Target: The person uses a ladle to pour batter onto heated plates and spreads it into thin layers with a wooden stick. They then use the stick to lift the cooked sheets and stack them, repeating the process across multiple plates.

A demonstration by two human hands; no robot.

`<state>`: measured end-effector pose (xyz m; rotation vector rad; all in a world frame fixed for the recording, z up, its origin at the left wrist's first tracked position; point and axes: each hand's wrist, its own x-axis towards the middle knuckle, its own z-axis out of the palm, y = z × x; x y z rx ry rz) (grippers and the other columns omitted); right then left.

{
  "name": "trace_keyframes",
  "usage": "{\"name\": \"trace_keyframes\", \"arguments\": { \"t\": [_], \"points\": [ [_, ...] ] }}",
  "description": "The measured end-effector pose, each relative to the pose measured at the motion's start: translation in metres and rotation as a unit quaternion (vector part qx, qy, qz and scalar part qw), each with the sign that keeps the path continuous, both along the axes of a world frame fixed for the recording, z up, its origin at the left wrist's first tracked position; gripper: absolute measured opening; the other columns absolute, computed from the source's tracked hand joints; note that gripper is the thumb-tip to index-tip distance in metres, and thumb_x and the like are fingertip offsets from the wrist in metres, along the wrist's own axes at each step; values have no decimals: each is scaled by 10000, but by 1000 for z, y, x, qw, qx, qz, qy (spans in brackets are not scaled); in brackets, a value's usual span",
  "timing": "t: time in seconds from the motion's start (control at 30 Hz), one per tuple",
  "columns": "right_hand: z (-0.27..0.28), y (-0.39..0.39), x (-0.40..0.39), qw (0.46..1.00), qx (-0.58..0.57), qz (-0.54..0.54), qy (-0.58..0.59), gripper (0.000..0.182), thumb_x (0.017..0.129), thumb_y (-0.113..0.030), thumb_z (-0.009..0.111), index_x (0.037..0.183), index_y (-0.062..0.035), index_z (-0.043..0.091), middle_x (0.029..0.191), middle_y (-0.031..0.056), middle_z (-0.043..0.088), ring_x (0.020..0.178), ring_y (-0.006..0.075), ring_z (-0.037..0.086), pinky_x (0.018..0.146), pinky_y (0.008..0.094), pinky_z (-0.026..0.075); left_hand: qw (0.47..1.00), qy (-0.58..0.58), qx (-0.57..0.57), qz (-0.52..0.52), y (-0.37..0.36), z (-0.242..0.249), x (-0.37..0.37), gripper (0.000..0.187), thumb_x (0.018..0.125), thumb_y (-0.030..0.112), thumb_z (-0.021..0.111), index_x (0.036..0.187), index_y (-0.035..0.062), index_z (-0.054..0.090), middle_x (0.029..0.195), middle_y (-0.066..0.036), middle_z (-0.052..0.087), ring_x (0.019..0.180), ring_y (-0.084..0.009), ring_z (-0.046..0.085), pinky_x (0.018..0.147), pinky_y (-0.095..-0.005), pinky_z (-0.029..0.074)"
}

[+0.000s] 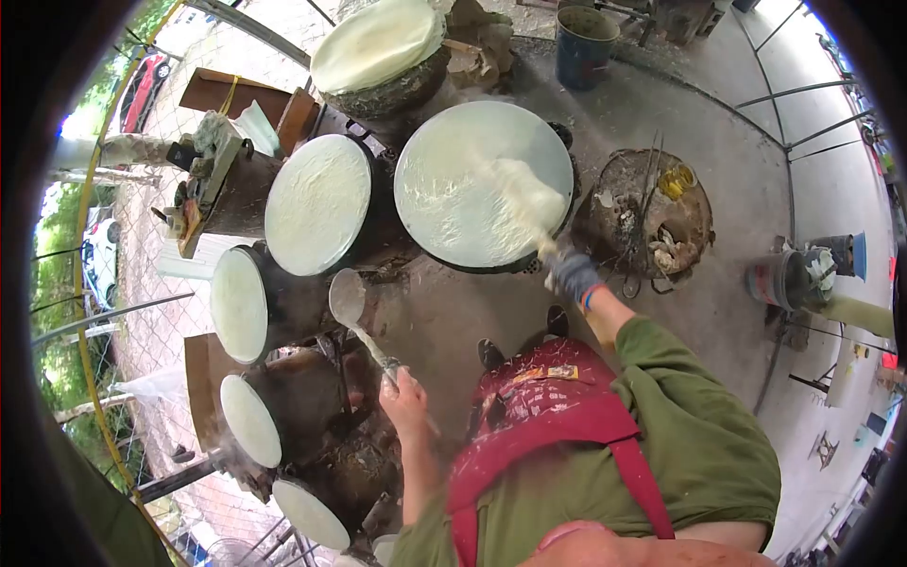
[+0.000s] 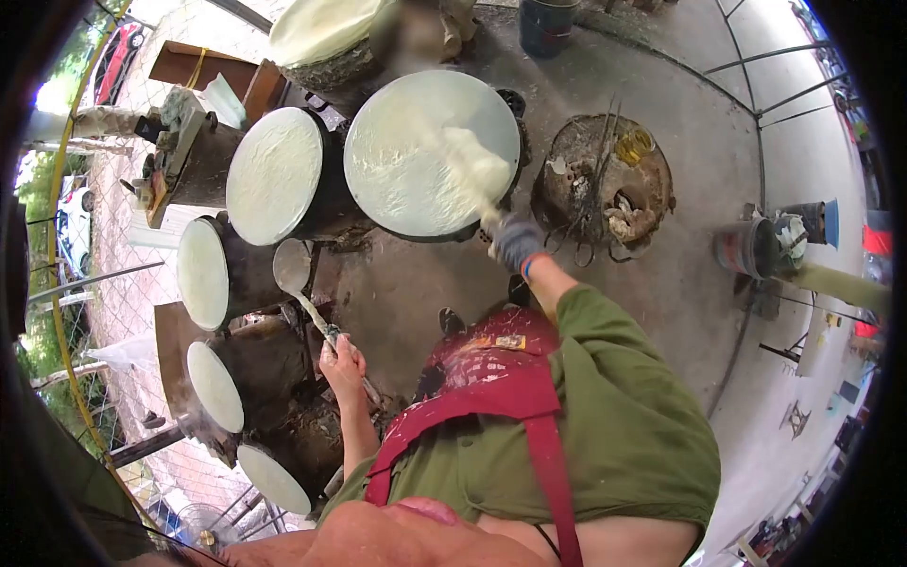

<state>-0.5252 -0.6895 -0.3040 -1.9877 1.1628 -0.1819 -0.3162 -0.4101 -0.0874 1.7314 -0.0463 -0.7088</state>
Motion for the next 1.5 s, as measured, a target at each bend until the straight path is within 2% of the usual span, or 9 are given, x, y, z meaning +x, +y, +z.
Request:
{"name": "trace_keyframes", "arguments": {
  "t": [0.33, 0.57, 0.7, 0.93, 1.13, 1.23, 1.3, 1.37, 1.5],
  "points": [
    [14, -122, -20, 991, -69, 41, 108, 367, 867, -397, 500, 965, -56, 594, 940, 228, 608, 859, 396, 582, 713, 459, 464, 998, -19, 55, 16, -46, 11, -48, 148, 937, 125, 447, 881, -6, 489, 560, 28, 361, 399, -50, 319, 333, -207, 248],
    [23, -91, -82, 996, 0, 60, 59, 508, 908, -458, 428, 1305, -141, 438, 1279, 161, 487, 1049, 320, 559, 865, 382, 454, 998, -7, 67, -3, -64, 2, -57, 146, 934, 130, 451, 882, -1, 488, 555, 23, 361, 395, -54, 325, 330, -210, 252],
    [67, -194, -19, 991, -78, 73, 76, 451, 863, -433, 494, 1172, -107, 521, 961, 201, 625, 891, 377, 594, 743, 440, 468, 994, -13, 105, 3, -69, 4, -66, 148, 932, 132, 452, 879, -2, 487, 543, 23, 363, 377, -57, 314, 330, -211, 253],
    [98, -198, 75, 973, -201, 113, 2, 526, 826, -511, 508, 1122, -78, 550, 1059, 204, 601, 928, 366, 587, 782, 449, 467, 991, -4, 134, -27, -69, 4, -73, 101, 900, 148, 512, 837, 76, 478, 613, 30, 458, 463, -45, 426, 378, -187, 322],
    [33, -78, -58, 935, -9, -160, -317, 292, 850, -231, 614, 1114, -112, 582, 946, 100, 652, 767, 187, 624, 631, 307, 505, 993, -11, 118, -23, -93, 20, -78, 176, 932, 157, 447, 863, 0, 485, 512, 16, 366, 363, -70, 327, 322, -227, 244],
    [21, -63, -92, 867, 430, -192, -162, 269, 869, -245, 597, 1106, -117, 593, 845, 53, 658, 635, 141, 593, 541, 281, 484, 994, -2, 80, -77, -118, 11, -62, 176, 932, 168, 446, 850, 19, 488, 526, 21, 363, 376, -67, 318, 324, -225, 251],
    [10, -79, -91, 952, 200, -62, -224, 246, 877, -259, 589, 1069, -107, 610, 778, 28, 646, 575, 102, 555, 507, 259, 460, 990, -3, 41, -132, -145, -4, -39, 168, 925, 162, 461, 823, 32, 490, 538, 24, 383, 391, -60, 337, 330, -216, 256],
    [47, -98, -85, 875, 363, -176, -266, 260, 874, -297, 596, 1025, -89, 632, 676, 12, 605, 522, 82, 514, 484, 243, 429, 982, -9, -3, -190, -188, -24, -8, 171, 920, 159, 471, 804, 36, 499, 547, 19, 407, 401, -60, 362, 337, -213, 263],
    [-2, -123, -88, 943, 287, -133, -101, 244, 865, -274, 606, 1010, -81, 644, 693, 13, 591, 544, 111, 529, 510, 277, 436, 961, 27, -29, -274, -297, -60, 37, 209, 922, 163, 464, 819, -12, 512, 557, 10, 405, 414, -72, 354, 370, -223, 288]
  ]
}}
